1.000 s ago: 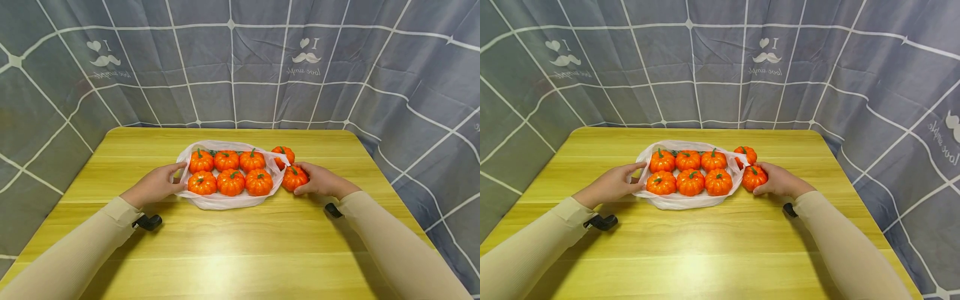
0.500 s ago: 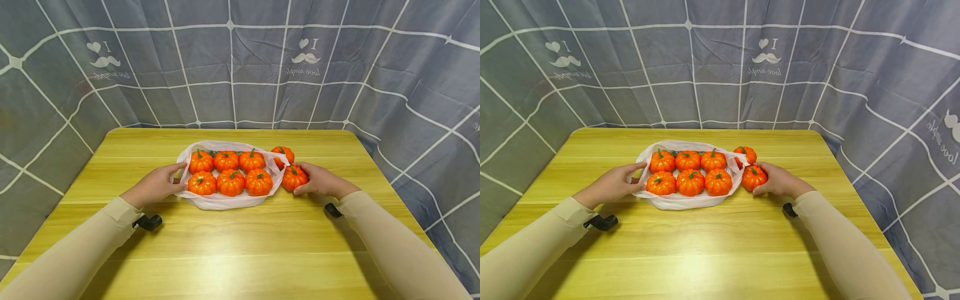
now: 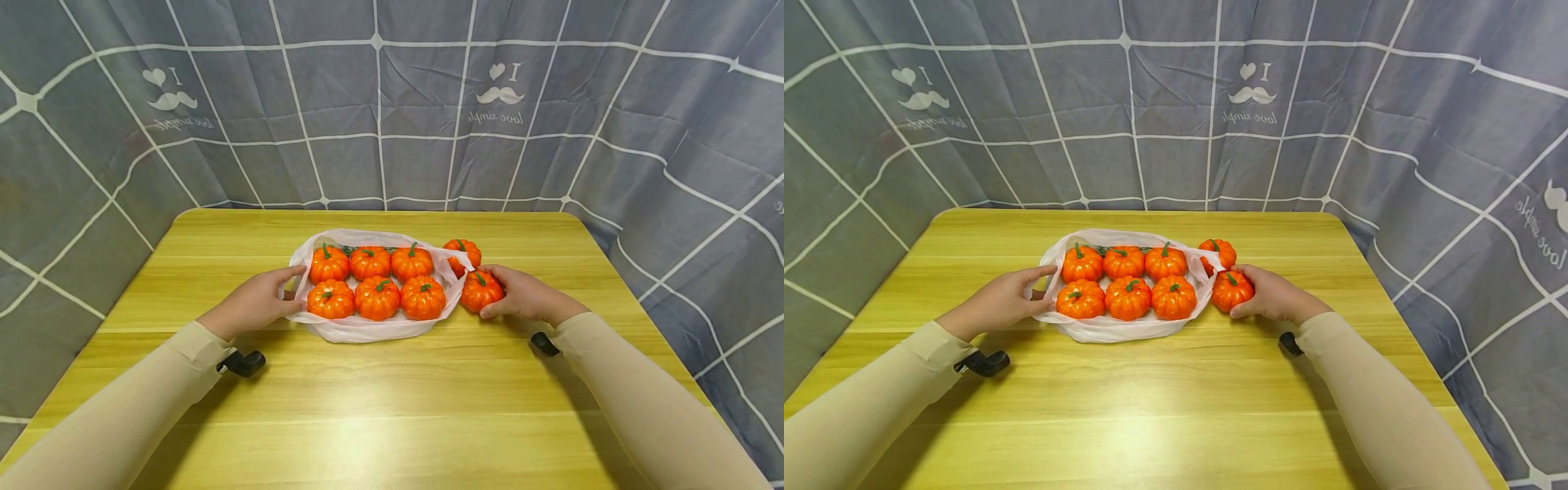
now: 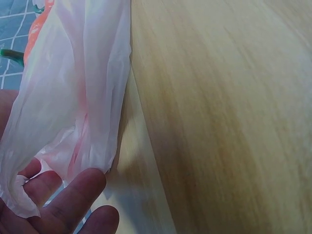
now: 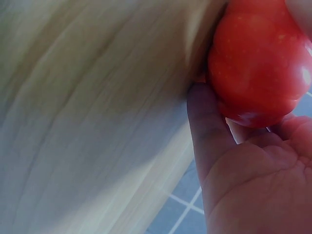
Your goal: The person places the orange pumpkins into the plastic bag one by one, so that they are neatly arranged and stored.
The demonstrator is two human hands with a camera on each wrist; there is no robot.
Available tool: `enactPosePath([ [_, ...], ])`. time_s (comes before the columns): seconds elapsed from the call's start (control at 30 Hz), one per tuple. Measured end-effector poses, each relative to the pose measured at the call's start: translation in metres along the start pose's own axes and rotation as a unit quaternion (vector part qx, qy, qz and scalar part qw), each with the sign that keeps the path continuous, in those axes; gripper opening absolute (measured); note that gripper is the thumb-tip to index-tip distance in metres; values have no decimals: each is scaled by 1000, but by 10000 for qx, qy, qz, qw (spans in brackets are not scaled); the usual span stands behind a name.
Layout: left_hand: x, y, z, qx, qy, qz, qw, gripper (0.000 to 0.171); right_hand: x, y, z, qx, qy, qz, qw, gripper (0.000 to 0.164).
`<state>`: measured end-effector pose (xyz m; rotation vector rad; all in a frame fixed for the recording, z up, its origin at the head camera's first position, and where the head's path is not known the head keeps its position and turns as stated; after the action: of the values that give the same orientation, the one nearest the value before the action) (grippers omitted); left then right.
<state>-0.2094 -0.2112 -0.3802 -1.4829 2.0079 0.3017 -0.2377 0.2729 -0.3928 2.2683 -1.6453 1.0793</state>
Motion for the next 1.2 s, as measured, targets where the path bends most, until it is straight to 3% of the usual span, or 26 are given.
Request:
enactPosePath([
  [0.47,2,-1,-1,-11,-4,49,10000,80,4,-3,2,-83,-265,-41,9996,98],
  [0.7,4,1,-1,-103,29,139,9998,78,8,-10,-11,-551,-629,-134,9964,94],
  [1.2,5,2,0,-69,99,86,9999,79,43,-18,-42,-1229,-276,-216,9918,93],
])
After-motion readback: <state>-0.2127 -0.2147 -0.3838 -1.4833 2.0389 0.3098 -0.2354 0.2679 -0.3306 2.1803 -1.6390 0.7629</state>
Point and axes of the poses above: each hand's wrist, its own y-axis towards the middle knuckle, its own z-axis out of the palm, x = y × z, the point moved 1 cm from there along y, towards the middle knuckle, and after that the axes turned 1 degree about x, right-handed, at the moved point
